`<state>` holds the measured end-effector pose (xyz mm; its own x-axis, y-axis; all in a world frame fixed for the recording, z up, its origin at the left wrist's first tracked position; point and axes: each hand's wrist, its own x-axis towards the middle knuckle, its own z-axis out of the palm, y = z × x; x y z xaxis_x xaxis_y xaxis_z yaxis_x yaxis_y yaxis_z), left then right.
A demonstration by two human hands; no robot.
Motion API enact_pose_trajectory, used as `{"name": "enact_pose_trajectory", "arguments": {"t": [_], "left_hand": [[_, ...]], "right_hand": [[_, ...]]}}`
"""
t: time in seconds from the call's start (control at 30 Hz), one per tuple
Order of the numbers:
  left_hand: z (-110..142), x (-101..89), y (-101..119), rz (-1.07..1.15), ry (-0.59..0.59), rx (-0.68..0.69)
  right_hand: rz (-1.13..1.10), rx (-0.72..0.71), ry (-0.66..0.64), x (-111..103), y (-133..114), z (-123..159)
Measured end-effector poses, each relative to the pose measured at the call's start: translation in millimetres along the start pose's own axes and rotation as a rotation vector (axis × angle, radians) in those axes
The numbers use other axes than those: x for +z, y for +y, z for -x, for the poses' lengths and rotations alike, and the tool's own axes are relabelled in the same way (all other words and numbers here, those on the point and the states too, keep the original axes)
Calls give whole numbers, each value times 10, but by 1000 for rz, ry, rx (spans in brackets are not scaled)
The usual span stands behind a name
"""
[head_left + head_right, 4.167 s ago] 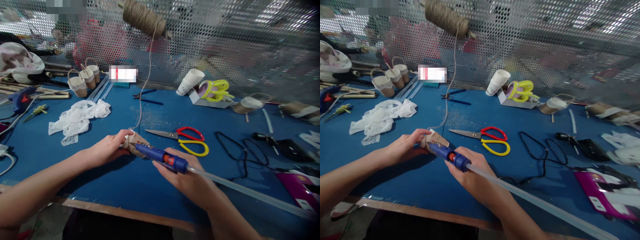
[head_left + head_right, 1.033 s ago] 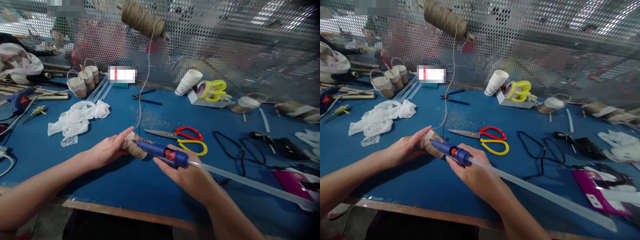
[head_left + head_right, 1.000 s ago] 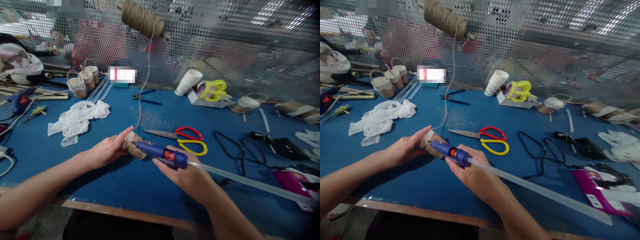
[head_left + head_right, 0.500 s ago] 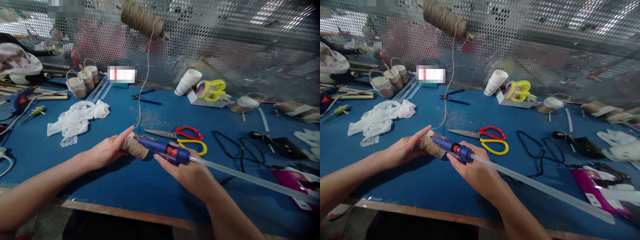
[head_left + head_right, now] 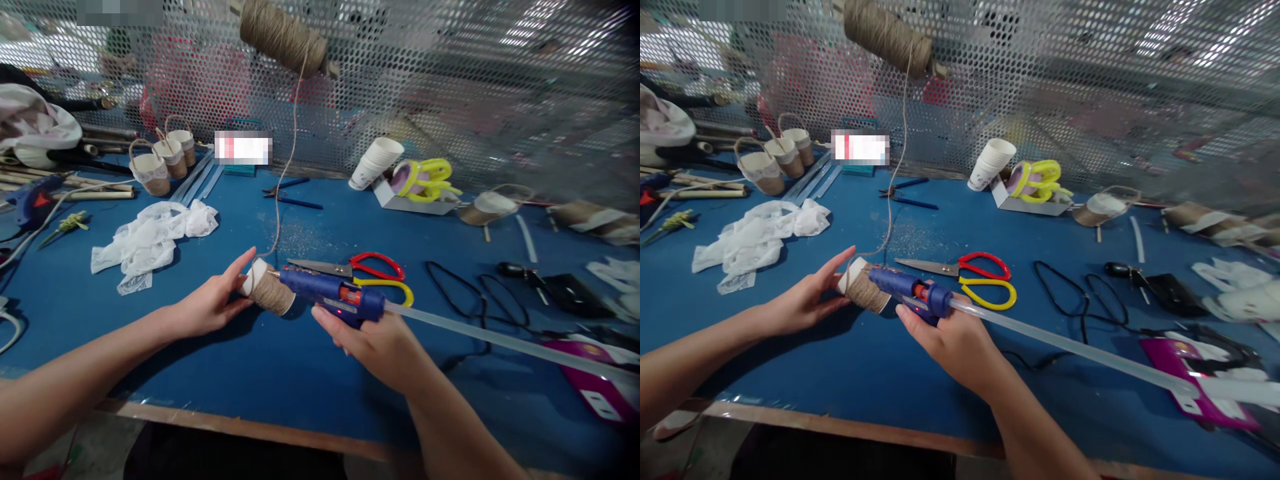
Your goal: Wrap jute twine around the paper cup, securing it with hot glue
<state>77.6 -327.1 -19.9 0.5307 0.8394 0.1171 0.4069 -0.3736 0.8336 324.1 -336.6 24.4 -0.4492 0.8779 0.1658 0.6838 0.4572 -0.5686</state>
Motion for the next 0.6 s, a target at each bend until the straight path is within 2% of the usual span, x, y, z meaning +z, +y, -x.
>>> {"name": "enact_pose_trajectory", "arguments": {"t": [0.17, 0.33, 0.5, 0.6], "left_hand": [[-7, -2, 14, -70, -7, 26], [2, -10, 18, -154, -4, 8], [6, -10, 10, -172, 5, 19], [5, -9, 8, -190, 10, 35]], "right_hand": [[7, 11, -32, 11, 24, -11], [93, -88, -65, 33, 41, 24], [222, -153, 42, 59, 54, 38], [223, -190, 28, 47, 60, 14]]}}
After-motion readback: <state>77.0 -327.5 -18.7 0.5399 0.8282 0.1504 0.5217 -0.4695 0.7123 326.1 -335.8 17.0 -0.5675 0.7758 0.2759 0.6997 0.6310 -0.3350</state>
